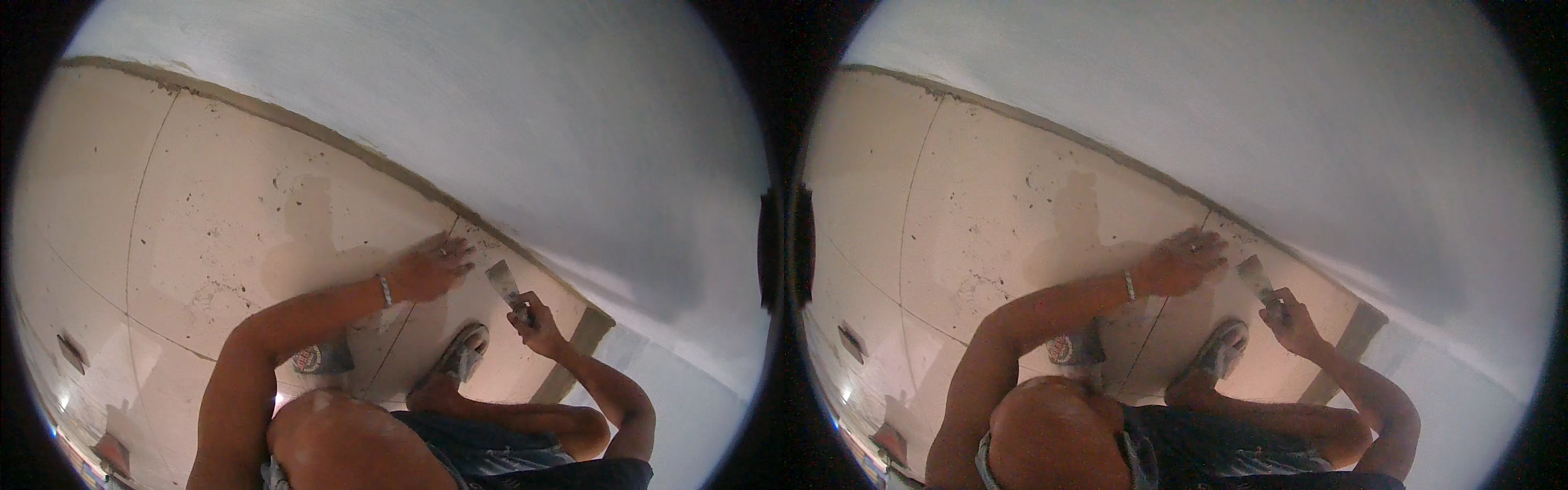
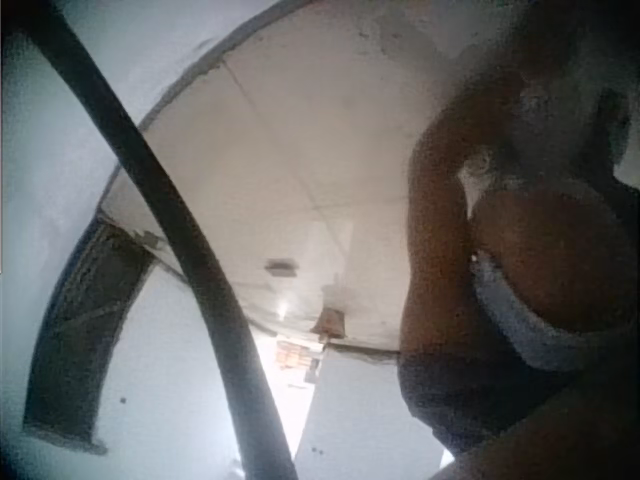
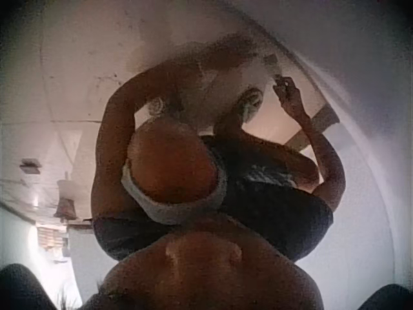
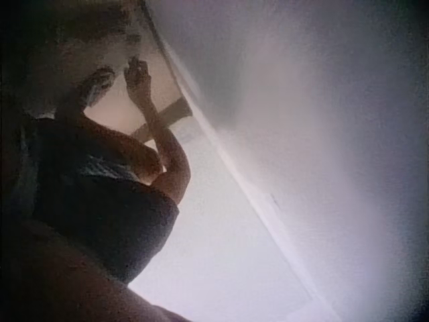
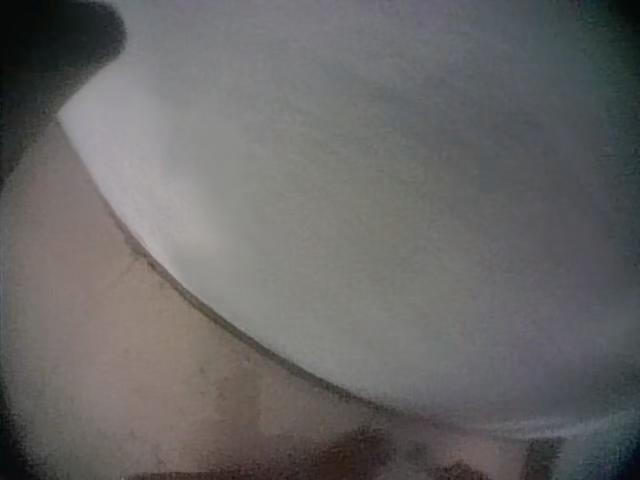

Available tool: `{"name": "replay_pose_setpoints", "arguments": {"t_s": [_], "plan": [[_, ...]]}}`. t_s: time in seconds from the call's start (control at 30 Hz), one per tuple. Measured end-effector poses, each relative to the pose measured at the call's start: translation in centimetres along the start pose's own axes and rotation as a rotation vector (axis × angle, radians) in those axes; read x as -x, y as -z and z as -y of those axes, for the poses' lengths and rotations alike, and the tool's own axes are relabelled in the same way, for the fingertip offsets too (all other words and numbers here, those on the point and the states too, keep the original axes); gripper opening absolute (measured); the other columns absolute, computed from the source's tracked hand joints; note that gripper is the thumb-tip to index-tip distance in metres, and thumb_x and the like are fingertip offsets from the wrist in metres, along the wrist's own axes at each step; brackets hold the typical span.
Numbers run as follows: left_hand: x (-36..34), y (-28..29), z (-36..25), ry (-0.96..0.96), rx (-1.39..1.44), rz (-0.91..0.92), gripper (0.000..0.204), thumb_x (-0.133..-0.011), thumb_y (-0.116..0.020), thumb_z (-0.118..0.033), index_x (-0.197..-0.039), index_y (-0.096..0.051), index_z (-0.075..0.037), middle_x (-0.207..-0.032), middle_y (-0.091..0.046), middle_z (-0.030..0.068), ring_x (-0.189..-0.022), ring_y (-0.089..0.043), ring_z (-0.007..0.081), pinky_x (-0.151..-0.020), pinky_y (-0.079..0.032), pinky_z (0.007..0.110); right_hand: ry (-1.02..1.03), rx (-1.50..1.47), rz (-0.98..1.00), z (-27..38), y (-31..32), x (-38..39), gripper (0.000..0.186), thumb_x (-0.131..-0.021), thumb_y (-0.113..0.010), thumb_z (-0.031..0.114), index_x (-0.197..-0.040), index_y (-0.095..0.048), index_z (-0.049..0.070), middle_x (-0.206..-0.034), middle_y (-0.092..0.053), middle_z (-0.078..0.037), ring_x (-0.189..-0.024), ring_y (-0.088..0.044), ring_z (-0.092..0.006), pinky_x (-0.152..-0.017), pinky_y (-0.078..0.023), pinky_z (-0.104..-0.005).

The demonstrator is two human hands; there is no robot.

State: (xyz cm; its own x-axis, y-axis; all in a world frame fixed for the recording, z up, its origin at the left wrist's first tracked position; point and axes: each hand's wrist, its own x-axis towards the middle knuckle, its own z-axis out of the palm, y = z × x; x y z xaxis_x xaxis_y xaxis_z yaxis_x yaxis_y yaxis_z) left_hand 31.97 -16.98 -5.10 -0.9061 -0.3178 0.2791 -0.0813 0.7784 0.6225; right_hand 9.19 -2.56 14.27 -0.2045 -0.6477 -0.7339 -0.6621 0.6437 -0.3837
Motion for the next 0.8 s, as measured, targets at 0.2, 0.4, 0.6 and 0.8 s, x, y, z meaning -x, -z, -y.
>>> {"name": "replay_pose_setpoints", "arguments": {"t_s": [0.2,0.4,0.6,0.8], "plan": [[4.9,9.4,8.2,0.239,-0.286,-0.029,0.059,-0.091,-0.064,-0.030,-0.146,-0.050,-0.015,-0.155,-0.045,0.0076,-0.145,-0.038,0.0292,-0.124,-0.022,0.051,0.184,0.168,-0.044,2.7,-0.7,-2.8,0.050,-0.097,-0.066,0.023,-0.138,-0.041,0.010,-0.092,-0.071,-0.018,-0.078,-0.070,-0.0346,-0.071,-0.054,-0.0433],[20.4,21.3,14.7,0.912,-0.605,-0.454,0.049,-0.099,-0.058,-0.025,-0.142,-0.052,-0.003,-0.151,-0.046,0.0201,-0.142,-0.040,0.0397,-0.119,-0.029,0.052,0.335,-0.085,-0.035,6.9,-5.5,-8.6,0.064,-0.099,-0.065,0.020,-0.152,-0.030,0.017,-0.101,-0.066,-0.018,-0.070,-0.062,-0.0218,-0.066,-0.053,-0.0357],[15.2,15.6,6.2,0.882,0.262,-0.482,0.021,-0.097,-0.060,-0.014,-0.112,-0.070,-0.003,-0.101,-0.075,0.0092,-0.085,-0.070,0.0167,-0.077,-0.055,0.032,0.075,-0.859,-0.264,12.9,-15.5,-10.2,0.054,-0.100,-0.063,0.027,-0.146,-0.036,0.014,-0.099,-0.064,-0.014,-0.062,-0.064,-0.0218,-0.051,-0.053,-0.0347],[4.0,7.4,4.8,1.048,0.986,0.006,0.034,-0.101,-0.061,-0.030,-0.107,-0.069,0.002,-0.094,-0.071,0.0089,-0.076,-0.066,0.0141,-0.070,-0.055,0.029,-0.250,-1.397,-0.155,17.7,-17.0,-9.6,0.029,-0.101,-0.057,0.029,-0.119,-0.052,0.007,-0.084,-0.059,-0.008,-0.054,-0.061,-0.0203,-0.044,-0.052,-0.0371]]}}
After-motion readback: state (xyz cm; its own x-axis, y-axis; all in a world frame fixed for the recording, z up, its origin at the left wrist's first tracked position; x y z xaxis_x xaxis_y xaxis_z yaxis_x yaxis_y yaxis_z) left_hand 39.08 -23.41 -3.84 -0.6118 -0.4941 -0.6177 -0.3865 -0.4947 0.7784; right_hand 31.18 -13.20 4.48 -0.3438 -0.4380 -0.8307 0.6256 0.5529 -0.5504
